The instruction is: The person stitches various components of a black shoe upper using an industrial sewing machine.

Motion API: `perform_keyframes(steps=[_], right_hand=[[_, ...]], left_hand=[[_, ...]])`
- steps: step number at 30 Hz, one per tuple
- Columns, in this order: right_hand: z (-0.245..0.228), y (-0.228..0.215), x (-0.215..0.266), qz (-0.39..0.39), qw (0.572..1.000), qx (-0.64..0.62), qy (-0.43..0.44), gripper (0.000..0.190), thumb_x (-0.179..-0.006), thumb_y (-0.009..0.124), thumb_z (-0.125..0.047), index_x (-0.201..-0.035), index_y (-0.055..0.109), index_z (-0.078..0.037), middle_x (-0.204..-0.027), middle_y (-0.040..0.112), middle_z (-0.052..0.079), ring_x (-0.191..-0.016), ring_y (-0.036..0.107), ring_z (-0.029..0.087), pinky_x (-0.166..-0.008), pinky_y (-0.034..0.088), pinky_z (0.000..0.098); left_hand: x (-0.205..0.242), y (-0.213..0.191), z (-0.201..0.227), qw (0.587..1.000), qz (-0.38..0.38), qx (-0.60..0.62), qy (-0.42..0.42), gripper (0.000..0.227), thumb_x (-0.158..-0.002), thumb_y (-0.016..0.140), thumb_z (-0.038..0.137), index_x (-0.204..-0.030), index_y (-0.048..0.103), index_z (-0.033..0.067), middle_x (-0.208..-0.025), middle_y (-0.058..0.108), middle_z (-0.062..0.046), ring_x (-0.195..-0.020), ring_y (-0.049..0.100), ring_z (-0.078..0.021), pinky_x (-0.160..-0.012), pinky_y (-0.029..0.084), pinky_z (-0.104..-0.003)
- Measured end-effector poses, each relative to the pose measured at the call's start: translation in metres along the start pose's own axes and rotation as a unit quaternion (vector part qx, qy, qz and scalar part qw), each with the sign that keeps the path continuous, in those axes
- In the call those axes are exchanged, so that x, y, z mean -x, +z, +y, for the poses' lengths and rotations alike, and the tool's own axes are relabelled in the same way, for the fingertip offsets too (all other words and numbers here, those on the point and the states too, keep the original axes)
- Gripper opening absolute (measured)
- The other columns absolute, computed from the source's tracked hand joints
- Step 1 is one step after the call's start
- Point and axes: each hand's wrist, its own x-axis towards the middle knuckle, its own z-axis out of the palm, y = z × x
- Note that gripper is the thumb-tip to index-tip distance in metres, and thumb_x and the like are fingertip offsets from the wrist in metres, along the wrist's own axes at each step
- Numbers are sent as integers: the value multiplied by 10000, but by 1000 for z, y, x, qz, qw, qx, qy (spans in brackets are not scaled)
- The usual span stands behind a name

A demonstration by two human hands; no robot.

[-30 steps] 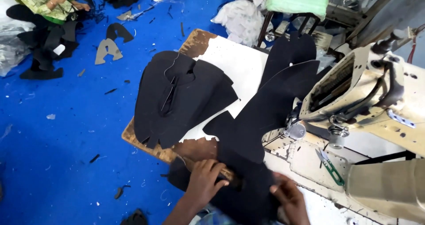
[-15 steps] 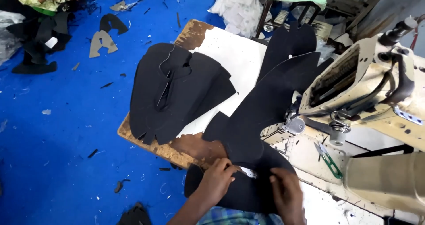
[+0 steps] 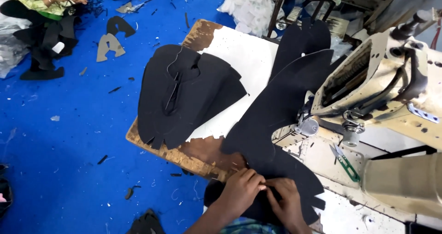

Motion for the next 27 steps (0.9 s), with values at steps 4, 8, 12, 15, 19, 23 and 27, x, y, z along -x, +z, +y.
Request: perform_keyframes(steps=[4, 8, 12, 15, 19, 23, 27], right_hand=[[-5, -1, 1, 23, 996, -53, 71, 189, -801, 755, -56, -990, 758, -74, -982, 766, 71, -958, 708, 262, -883, 507, 357], [-7, 3, 6, 66, 990, -85, 88, 181, -790, 757, -40, -969, 746, -64, -954, 762, 74, -923, 704, 241, -878, 487, 338], [10, 11, 13, 108, 981, -86, 139, 156, -771, 775, -39, -923, 755, -67, -905, 771, 59, -881, 707, 218, -881, 472, 337], [23, 6, 21, 122, 972, -72, 188, 133, -760, 796, -47, -886, 755, -64, -873, 775, 43, -874, 714, 201, -901, 478, 338], [31, -7, 24, 125, 969, -91, 192, 116, -783, 769, -29, -892, 747, -63, -916, 774, 39, -929, 730, 196, -1015, 484, 348], [4, -37, 5, 73, 973, -170, 139, 149, -765, 725, 11, -902, 715, -46, -1013, 763, 74, -1076, 700, 239, -997, 502, 364], [-16, -43, -8, -12, 974, -218, 61, 173, -750, 730, 36, -908, 689, -22, -1070, 753, 107, -1150, 668, 262, -1023, 478, 379]], left_hand=[[-1, -5, 4, 996, 23, 76, -49, 117, -961, 693, 154, -980, 705, 40, -963, 669, -97, -888, 662, -296, -792, 534, -416], [-2, -2, 14, 992, 49, 94, -63, 75, -944, 699, 132, -963, 708, 59, -893, 648, -94, -806, 675, -309, -710, 540, -423], [-9, 1, 19, 997, 59, 40, -24, 63, -928, 701, 116, -966, 709, 67, -859, 613, -92, -755, 659, -304, -668, 528, -427], [-13, -6, 26, 998, 57, 18, 10, 56, -943, 699, 116, -972, 700, 68, -845, 589, -75, -738, 659, -275, -664, 518, -418], [-24, -34, 29, 998, 61, -3, 27, 37, -928, 699, 104, -957, 702, 82, -843, 607, -49, -727, 660, -249, -659, 507, -406], [-36, -72, 24, 995, 93, -6, 20, 99, -887, 677, 58, -965, 720, 99, -888, 660, -40, -764, 664, -258, -707, 518, -399], [-45, -97, 19, 994, 112, -17, -9, 77, -900, 701, 101, -972, 728, 106, -929, 681, -34, -869, 662, -264, -808, 511, -417]])
